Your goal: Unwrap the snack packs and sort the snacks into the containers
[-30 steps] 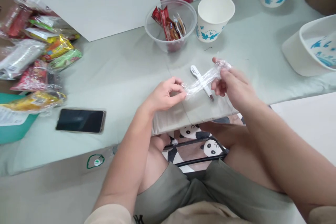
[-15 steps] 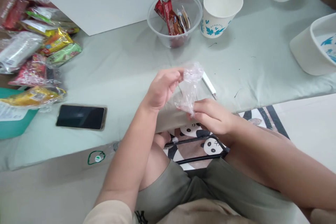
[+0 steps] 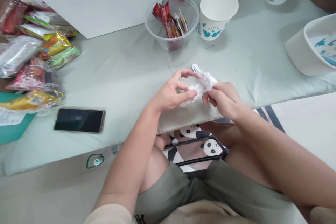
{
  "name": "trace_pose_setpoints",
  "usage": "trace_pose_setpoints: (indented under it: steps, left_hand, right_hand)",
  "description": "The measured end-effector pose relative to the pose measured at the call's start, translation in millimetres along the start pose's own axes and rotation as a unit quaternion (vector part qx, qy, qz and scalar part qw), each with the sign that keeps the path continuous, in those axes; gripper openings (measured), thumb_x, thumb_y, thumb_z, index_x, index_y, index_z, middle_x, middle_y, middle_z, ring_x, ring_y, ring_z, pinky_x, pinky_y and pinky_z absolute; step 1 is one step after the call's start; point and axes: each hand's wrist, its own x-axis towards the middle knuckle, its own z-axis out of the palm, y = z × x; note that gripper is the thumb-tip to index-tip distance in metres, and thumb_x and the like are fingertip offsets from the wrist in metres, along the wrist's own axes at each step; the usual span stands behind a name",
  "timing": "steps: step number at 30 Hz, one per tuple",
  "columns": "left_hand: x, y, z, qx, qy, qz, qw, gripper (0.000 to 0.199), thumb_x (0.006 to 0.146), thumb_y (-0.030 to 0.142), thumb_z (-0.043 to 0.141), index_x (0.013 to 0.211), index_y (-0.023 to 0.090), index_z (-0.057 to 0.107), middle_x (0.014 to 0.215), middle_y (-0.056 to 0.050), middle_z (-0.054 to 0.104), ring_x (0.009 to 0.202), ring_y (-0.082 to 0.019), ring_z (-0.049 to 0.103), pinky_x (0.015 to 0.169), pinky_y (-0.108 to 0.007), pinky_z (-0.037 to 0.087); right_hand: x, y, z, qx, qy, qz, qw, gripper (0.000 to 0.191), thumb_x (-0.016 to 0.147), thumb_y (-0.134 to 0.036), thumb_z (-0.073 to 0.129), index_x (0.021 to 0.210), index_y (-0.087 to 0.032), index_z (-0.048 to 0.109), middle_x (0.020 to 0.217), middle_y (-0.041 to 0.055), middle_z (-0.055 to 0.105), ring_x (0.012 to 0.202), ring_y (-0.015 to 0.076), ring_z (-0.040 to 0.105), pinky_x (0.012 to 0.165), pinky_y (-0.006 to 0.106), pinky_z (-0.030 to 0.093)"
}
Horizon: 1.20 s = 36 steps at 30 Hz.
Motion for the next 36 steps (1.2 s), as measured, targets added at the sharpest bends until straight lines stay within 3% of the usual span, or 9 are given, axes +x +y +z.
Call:
trace_pose_setpoints:
  steps: [4,10,15,17,20,23,29,33,36]
  left_hand:
    - [-0.8,0.5,3.6,-0.135,0.015,0.038,0.99,0.042,0.09,0.064,0.067,0.078,0.026,0.08,0.151,-0.003,0.058,0.149,-0.028,0.047,0.12,-0.044,0.044]
    - [0.5,3.2,7.5,-0.091,-0.007,-0.039,0.995,0.048,0.091,0.066,0.063,0.107,0.025,0.082,0.1,-0.008,0.078,0.102,-0.025,0.073,0.099,-0.042,0.058]
    - [2.3,-3.1,-0.4,0.003,0.046,0.011,0.999,0.052,0.08,0.072,0.073,0.1,0.024,0.082,0.152,-0.013,0.054,0.141,-0.031,0.053,0.119,-0.046,0.045]
    - [1.4,-2.2,-3.4,0.009,0.045,0.01,0.999,0.049,0.078,0.068,0.077,0.097,0.023,0.081,0.157,-0.013,0.05,0.145,-0.032,0.049,0.12,-0.047,0.042]
    - [-0.1,2.6,-4.7,-0.062,0.016,-0.021,0.998,0.045,0.075,0.06,0.083,0.094,0.019,0.076,0.125,-0.014,0.072,0.113,-0.026,0.069,0.098,-0.039,0.056]
    - [0.1,5.0,-4.4,-0.12,0.026,-0.073,0.99,0.049,0.068,0.057,0.09,0.09,0.017,0.071,0.084,-0.005,0.072,0.076,-0.015,0.065,0.07,-0.027,0.054]
    - [-2.8,-1.8,-4.6,-0.145,0.105,-0.152,0.972,0.058,0.064,0.063,0.09,0.093,0.019,0.065,0.081,0.001,0.069,0.069,-0.01,0.063,0.064,-0.022,0.052]
    - [-4.5,-4.1,-1.7,-0.177,0.13,-0.206,0.954,0.062,0.073,0.074,0.077,0.104,0.024,0.059,0.063,0.004,0.064,0.044,-0.011,0.054,0.042,-0.024,0.041]
    - [-1.3,-7.3,-2.2,-0.198,0.201,-0.163,0.945,0.063,0.069,0.072,0.082,0.105,0.025,0.059,0.063,0.005,0.064,0.048,-0.011,0.058,0.046,-0.026,0.045]
  right_hand:
    - [2.8,-3.8,11.1,-0.005,-0.08,-0.028,0.996,0.033,0.089,-0.033,0.042,0.065,-0.02,0.059,0.057,0.0004,0.055,0.057,0.0143,0.052,0.062,0.03,0.038]
    - [7.6,-4.5,22.7,0.22,-0.164,0.03,0.961,0.046,0.098,-0.047,0.042,0.066,-0.019,0.061,0.056,0.0005,0.053,0.052,0.0121,0.046,0.055,0.028,0.038]
    - [11.2,-1.6,18.0,0.217,-0.153,-0.01,0.964,0.056,0.098,-0.065,0.046,0.069,-0.018,0.058,0.061,-0.0011,0.052,0.053,0.0102,0.043,0.054,0.027,0.035]
    - [10.9,-2.3,15.2,0.185,-0.15,-0.034,0.971,0.058,0.1,-0.066,0.044,0.069,-0.018,0.058,0.059,-0.0024,0.048,0.055,0.0103,0.044,0.056,0.026,0.035]
    - [10.3,-3.8,12.8,0.149,-0.15,-0.081,0.974,0.054,0.101,-0.061,0.044,0.069,-0.019,0.055,0.06,-0.0031,0.046,0.058,0.0101,0.043,0.059,0.026,0.035]
    - [12.9,-2.3,15.0,0.146,-0.109,-0.08,0.98,0.043,0.1,-0.051,0.05,0.073,-0.018,0.056,0.063,-0.0031,0.048,0.059,0.0097,0.042,0.059,0.026,0.035]
    - [35.1,5.4,33.1,0.139,0.032,-0.063,0.988,0.021,0.088,-0.039,0.065,0.084,-0.02,0.057,0.073,-0.0017,0.059,0.061,0.0099,0.047,0.061,0.026,0.039]
    - [53.9,0.7,39.9,0.114,0.043,-0.116,0.986,0.016,0.091,-0.036,0.058,0.094,-0.021,0.063,0.089,0.0041,0.066,0.073,0.014,0.056,0.069,0.029,0.046]
    - [63.6,-4.0,39.0,0.129,0.003,-0.141,0.982,0.027,0.091,-0.034,0.059,0.113,-0.021,0.067,0.111,0.0085,0.071,0.079,0.0156,0.06,0.074,0.031,0.05]
